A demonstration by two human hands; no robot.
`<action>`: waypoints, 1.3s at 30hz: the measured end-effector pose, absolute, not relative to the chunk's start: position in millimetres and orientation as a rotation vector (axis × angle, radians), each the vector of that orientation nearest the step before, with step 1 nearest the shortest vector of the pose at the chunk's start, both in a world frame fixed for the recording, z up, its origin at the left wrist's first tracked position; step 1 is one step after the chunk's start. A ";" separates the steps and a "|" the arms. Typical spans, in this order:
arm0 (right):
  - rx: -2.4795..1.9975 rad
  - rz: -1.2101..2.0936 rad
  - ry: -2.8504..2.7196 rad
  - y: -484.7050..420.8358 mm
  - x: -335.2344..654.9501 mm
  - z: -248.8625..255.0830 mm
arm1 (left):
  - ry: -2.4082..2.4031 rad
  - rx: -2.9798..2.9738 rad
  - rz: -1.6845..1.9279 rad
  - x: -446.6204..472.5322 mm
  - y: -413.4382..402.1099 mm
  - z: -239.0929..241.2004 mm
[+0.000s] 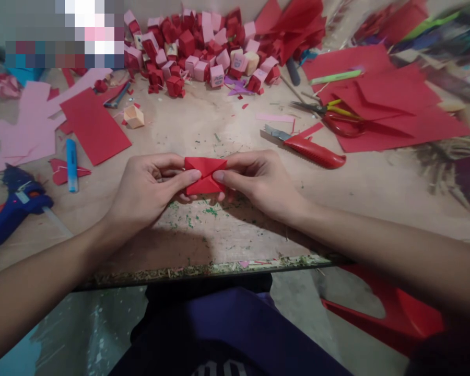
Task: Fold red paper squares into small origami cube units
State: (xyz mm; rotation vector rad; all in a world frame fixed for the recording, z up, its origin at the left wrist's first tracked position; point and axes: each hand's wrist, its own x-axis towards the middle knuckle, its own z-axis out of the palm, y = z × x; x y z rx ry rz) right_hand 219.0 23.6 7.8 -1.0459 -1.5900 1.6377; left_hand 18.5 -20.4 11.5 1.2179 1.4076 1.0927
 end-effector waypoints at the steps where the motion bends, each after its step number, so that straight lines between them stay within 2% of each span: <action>1: -1.051 1.635 -1.592 23.7 219.1 7.7 | 1.370 1.225 1.097 17.7 -20.5 10.7; 13: -0.976 1.721 -1.642 23.6 222.6 3.1 | 1.337 1.385 1.157 15.3 -19.8 1.1; 22: -0.776 2.013 -1.444 29.7 228.9 0.6 | 1.282 1.603 1.209 12.7 -23.6 6.6; 29: -0.950 1.902 -1.560 28.6 224.1 4.5 | 1.285 1.654 1.161 12.0 -24.0 6.6; 39: -1.002 1.835 -1.451 25.3 220.7 5.3 | 1.298 1.236 0.985 17.2 -24.0 11.8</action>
